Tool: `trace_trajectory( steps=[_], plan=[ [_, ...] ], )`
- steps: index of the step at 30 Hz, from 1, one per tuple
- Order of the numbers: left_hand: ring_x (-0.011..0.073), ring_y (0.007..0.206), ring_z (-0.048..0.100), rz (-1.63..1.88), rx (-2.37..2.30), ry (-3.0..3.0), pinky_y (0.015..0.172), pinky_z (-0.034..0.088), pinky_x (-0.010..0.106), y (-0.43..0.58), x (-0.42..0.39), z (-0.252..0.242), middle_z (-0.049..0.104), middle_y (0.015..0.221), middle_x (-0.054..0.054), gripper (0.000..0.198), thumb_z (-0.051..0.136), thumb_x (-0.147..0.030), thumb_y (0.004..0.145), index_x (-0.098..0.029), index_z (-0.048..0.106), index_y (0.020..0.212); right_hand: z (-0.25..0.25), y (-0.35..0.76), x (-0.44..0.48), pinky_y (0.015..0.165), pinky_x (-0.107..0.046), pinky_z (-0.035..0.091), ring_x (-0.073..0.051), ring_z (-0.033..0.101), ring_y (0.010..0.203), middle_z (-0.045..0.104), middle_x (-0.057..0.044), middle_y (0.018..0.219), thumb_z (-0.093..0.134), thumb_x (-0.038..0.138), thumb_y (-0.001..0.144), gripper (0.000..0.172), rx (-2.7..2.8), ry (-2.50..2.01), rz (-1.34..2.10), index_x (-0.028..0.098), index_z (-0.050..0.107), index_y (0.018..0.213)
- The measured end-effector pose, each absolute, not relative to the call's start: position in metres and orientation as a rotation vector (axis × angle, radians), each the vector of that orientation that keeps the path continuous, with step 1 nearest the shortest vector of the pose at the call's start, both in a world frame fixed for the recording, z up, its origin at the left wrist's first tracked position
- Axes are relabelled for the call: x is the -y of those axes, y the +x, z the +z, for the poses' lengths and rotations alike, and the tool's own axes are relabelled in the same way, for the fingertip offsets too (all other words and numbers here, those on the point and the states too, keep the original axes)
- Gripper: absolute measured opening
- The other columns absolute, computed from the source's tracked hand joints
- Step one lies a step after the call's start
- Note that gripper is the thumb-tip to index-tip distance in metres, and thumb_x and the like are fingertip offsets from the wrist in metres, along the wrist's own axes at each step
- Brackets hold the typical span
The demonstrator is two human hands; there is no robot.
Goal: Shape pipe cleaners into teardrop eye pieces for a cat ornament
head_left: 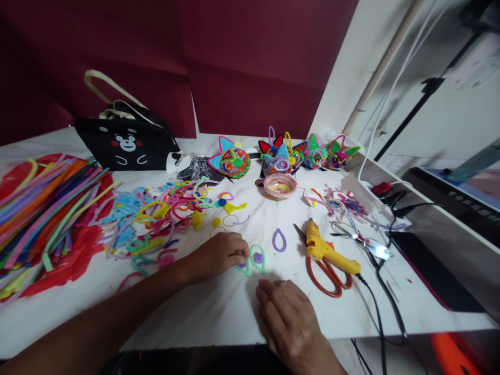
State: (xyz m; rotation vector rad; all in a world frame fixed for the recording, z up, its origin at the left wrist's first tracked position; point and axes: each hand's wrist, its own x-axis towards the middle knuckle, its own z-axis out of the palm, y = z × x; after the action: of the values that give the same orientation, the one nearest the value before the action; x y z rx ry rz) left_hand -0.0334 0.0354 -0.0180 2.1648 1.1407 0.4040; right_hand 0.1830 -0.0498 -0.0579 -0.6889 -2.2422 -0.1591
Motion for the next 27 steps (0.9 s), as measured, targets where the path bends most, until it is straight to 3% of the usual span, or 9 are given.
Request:
trace_trajectory(
  steps=[5, 27],
  plan=[
    [0.0138, 0.073, 0.056, 0.418, -1.157, 2.180, 0.068, 0.038, 0.024, -0.0336, -0.0351, -0.0192, 0.062, 0.074, 0.000, 0.010, 0.063, -0.016, 0.080, -0.016, 0.062, 0.070, -0.0567, 0.1840, 0.0506, 0.071, -0.038, 0.054, -0.024, 0.062, 0.088, 0.069, -0.018, 0.103, 0.051, -0.001, 0.087, 0.028, 2.251, -0.693, -0.165, 0.003, 0.064, 0.111],
    [0.0143, 0.080, 0.058, 0.414, -1.020, 2.402, 0.075, 0.041, 0.024, -0.0369, -0.0304, -0.0227, 0.063, 0.081, 0.002, 0.026, 0.050, -0.020, 0.095, -0.016, 0.068, 0.076, -0.0567, 0.1843, 0.0507, 0.068, -0.039, 0.051, -0.026, 0.060, 0.086, 0.068, -0.020, 0.103, 0.055, -0.002, 0.085, 0.026, 2.293, -0.674, -0.125, -0.001, 0.064, 0.109]
  ],
)
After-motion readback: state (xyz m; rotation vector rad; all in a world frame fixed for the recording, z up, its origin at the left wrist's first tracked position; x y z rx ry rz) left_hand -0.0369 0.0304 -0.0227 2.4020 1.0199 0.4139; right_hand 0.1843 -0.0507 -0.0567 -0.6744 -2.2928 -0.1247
